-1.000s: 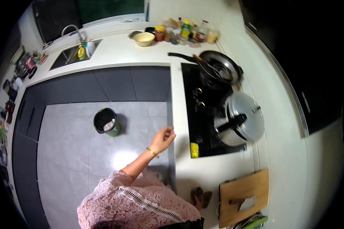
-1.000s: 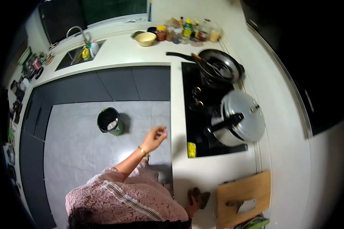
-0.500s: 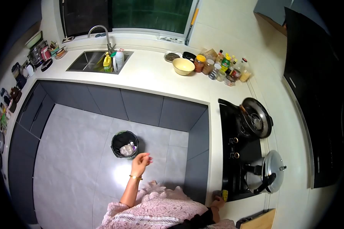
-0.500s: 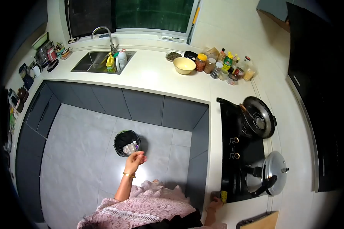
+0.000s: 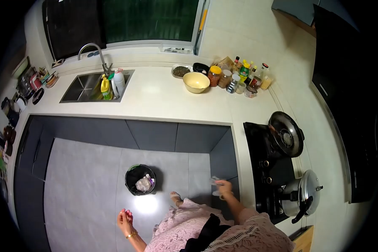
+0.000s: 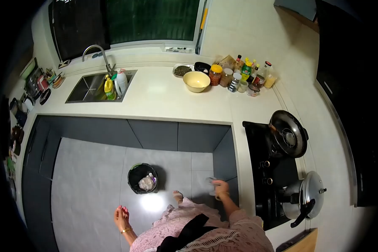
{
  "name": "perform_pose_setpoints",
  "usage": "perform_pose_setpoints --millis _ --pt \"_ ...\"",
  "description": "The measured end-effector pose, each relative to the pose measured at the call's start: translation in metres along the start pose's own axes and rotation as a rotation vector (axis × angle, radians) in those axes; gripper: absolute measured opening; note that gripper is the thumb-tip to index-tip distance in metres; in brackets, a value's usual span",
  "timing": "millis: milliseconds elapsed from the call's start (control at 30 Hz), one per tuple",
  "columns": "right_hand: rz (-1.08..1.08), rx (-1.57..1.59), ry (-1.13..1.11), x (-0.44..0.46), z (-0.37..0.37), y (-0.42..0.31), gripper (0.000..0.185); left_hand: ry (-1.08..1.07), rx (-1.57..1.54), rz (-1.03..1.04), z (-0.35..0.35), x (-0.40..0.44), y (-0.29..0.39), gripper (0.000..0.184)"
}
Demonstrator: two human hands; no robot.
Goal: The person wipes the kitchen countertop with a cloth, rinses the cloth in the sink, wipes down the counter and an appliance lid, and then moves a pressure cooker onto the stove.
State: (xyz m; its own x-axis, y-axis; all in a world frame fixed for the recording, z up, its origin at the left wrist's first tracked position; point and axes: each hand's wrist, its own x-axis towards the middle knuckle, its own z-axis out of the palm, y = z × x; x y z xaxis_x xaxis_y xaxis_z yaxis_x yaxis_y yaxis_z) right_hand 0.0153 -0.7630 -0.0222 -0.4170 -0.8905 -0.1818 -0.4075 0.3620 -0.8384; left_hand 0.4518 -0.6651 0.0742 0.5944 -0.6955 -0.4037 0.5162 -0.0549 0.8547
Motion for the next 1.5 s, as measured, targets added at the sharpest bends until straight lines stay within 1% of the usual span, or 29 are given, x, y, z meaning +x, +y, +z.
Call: perform_pose_setpoints --millis 33,100,133,167,200,233,300,333,367,433,467,533,567,633,767,833,900,933,967,1033,1067,1133,1167,1200,1233,1267,1300,1400,1500 --pt "-0.053 -0.051 -0.051 0.007 0.014 -0.018 0.018 0.000 -0.016 0.032 0.005 0.007 0.002 0.019" --pt "-0.212 0.011 -0.148 0.021 0.041 -0.032 0.019 -0.021 -0.024 0.058 0.026 0.020 0.012 0.020" --pt "-0.205 0.013 -0.136 0.021 0.047 -0.043 0.019 0.002 -0.017 0.050 0.040 0.025 0.020 0.019" --pt "-0.128 -0.001 -0.204 0.022 0.052 -0.055 0.019 0.032 -0.017 0.046 0.053 0.030 0.026 0.019" --pt "-0.061 -0.018 -0.280 0.031 0.056 -0.068 0.019 -0.009 -0.034 0.056 0.063 0.039 0.029 0.019" --pt "-0.078 -0.023 -0.289 0.041 0.062 -0.064 0.019 0.002 -0.049 0.064 0.073 0.045 0.031 0.019" --pt "-0.141 -0.049 -0.314 0.054 0.072 -0.044 0.018 -0.052 -0.033 0.062 0.091 0.056 0.035 0.020" --pt "-0.130 -0.149 -0.296 0.060 0.074 -0.038 0.016 -0.083 -0.020 0.053 0.097 0.059 0.035 0.019" --pt "-0.122 -0.252 -0.277 0.065 0.073 -0.031 0.014 -0.054 -0.043 0.060 0.102 0.060 0.037 0.019" --pt "-0.047 -0.042 -0.237 0.077 0.084 0.009 0.017 -0.104 0.092 0.020 0.102 0.062 0.044 0.017" --pt "-0.063 -0.053 -0.262 0.079 0.085 0.014 0.017 -0.085 0.111 0.034 0.100 0.065 0.046 0.016" --pt "0.314 0.105 -0.228 0.082 0.091 0.012 0.018 -0.039 0.100 0.036 0.085 0.077 0.050 0.016" --pt "0.304 0.094 -0.243 0.082 0.097 0.009 0.018 -0.021 0.102 0.031 0.077 0.083 0.053 0.016" --pt "0.332 -0.137 -0.181 0.078 0.110 -0.002 0.020 0.010 0.099 0.021 0.064 0.096 0.064 0.016" --pt "0.328 -0.180 -0.187 0.054 0.160 -0.047 0.016 -0.003 0.112 -0.005 0.031 0.128 0.093 0.017" --pt "0.215 -0.094 -0.177 0.032 0.194 -0.069 0.010 -0.083 0.112 0.002 0.002 0.152 0.106 0.018" --pt "0.235 0.049 -0.205 0.008 0.229 -0.090 0.010 -0.077 0.127 -0.031 -0.028 0.173 0.126 0.018" --pt "0.292 0.024 -0.236 -0.011 0.241 -0.119 0.010 -0.028 0.133 -0.051 -0.037 0.176 0.145 0.017" --pt "0.347 -0.002 -0.264 -0.032 0.248 -0.150 0.010 -0.078 0.179 -0.066 -0.053 0.183 0.160 0.017" --pt "0.073 -0.028 -0.247 -0.051 0.286 -0.148 0.012 0.047 0.058 -0.030 -0.085 0.197 0.177 0.016" --pt "0.095 -0.002 -0.205 -0.061 0.302 -0.150 0.012 0.067 0.030 -0.006 -0.103 0.203 0.183 0.016" --pt "0.062 -0.047 -0.273 -0.076 0.330 -0.169 0.013 0.106 0.007 0.024 -0.134 0.212 0.196 0.016" --pt "0.073 -0.032 -0.245 -0.082 0.340 -0.180 0.013 0.109 0.022 0.022 -0.142 0.219 0.202 0.016" --pt "0.104 -0.043 -0.281 -0.089 0.345 -0.198 0.013 0.119 0.044 0.021 -0.149 0.223 0.208 0.016" --pt "0.129 -0.059 -0.321 -0.091 0.348 -0.209 0.013 0.124 0.055 0.015 -0.155 0.227 0.213 0.016" --pt "-0.006 -0.054 -0.291 -0.081 0.372 -0.179 0.013 0.130 0.063 0.009 -0.160 0.230 0.217 0.016" --pt "-0.005 -0.057 -0.285 -0.081 0.378 -0.180 0.013 0.134 0.069 0.005 -0.164 0.234 0.220 0.016" --pt "0.076 -0.068 -0.307 -0.084 0.394 -0.214 0.014 0.138 0.071 -0.009 -0.171 0.243 0.228 0.016" --pt "0.041 -0.056 -0.356 -0.082 0.413 -0.229 0.015 0.138 0.063 -0.017 -0.180 0.253 0.234 0.017"
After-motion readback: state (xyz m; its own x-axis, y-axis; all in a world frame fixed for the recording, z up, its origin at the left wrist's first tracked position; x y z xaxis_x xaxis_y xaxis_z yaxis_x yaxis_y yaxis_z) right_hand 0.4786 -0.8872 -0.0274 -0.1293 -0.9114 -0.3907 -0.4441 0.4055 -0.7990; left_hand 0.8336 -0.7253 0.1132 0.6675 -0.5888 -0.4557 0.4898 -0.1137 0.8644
